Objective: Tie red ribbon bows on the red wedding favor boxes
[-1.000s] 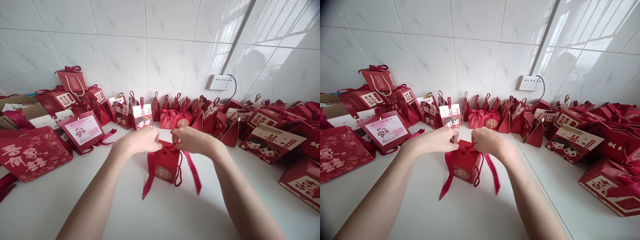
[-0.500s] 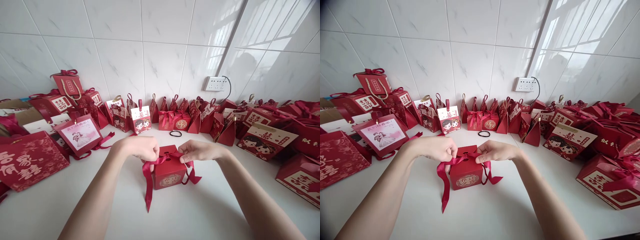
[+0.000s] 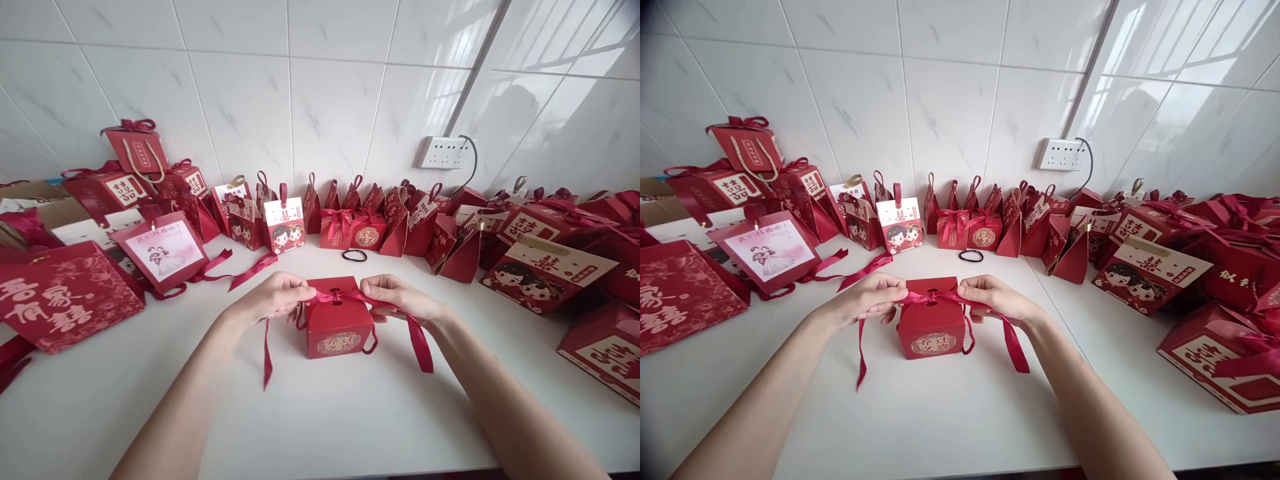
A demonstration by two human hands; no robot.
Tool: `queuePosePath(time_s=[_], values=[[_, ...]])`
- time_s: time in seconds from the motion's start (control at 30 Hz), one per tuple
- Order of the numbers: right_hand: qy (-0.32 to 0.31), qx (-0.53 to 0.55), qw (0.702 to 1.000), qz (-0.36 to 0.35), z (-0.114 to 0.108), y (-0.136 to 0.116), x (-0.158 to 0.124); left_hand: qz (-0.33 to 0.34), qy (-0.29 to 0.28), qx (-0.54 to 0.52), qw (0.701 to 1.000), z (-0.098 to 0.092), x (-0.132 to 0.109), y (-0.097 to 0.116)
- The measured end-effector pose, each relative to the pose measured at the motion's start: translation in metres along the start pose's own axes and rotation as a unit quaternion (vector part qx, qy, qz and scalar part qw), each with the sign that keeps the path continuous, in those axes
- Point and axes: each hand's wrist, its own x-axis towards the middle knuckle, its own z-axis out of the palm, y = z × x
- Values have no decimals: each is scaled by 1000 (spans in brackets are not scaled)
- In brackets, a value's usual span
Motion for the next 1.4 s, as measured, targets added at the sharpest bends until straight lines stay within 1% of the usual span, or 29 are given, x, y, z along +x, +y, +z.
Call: queuePosePath(time_s=[0.13, 0.23, 0.3, 0.53, 0.7, 0.8, 0.87, 0.93, 1.03, 1.1, 1.13, 1.23, 1.3, 1.37, 1.4], values=[[4, -5, 1000, 21, -6, 4, -1, -7, -56, 5, 998, -4, -3, -2], [8, -11, 999, 36, -12, 5, -2, 5, -101, 10, 995, -8, -4, -5], [5, -20, 999, 41, -14, 5, -3, 13, -115, 21, 993, -10, -3, -8], [-12, -45, 998, 49, -16, 1, -7, 15, -121, 46, 991, -18, 0, -19], [-26, -33, 998, 52, -19, 4, -6, 5, -125, 49, 991, -19, 0, -19], [-25, -44, 998, 47, -18, -1, -8, 1, -121, 44, 992, -17, 0, -18], [-13, -63, 997, 29, -15, -8, -13, 7, -118, 24, 993, -14, 1, -18], [-1, -74, 997, -8, -10, -14, -18, 11, -136, -14, 990, -11, 2, -19], [23, -69, 991, -113, 4, -21, -22, 17, -172, -70, 982, -6, 4, -19], [51, -88, 978, -183, 16, -22, -21, 26, -173, -83, 981, -4, 4, -18], [64, -98, 972, -203, 22, -22, -19, 27, -172, -86, 981, -3, 4, -17], [99, -102, 966, -216, 38, -17, -12, 12, -176, -95, 980, -3, 3, -16], [140, -115, 960, -215, 45, -12, -7, -9, -182, -105, 978, -4, 1, -14], [186, -153, 947, -214, 50, -8, -1, -17, -164, -104, 981, -3, -2, -10], [205, -171, 940, -214, 52, -6, 1, -11, -142, -91, 986, -2, -3, -7]])
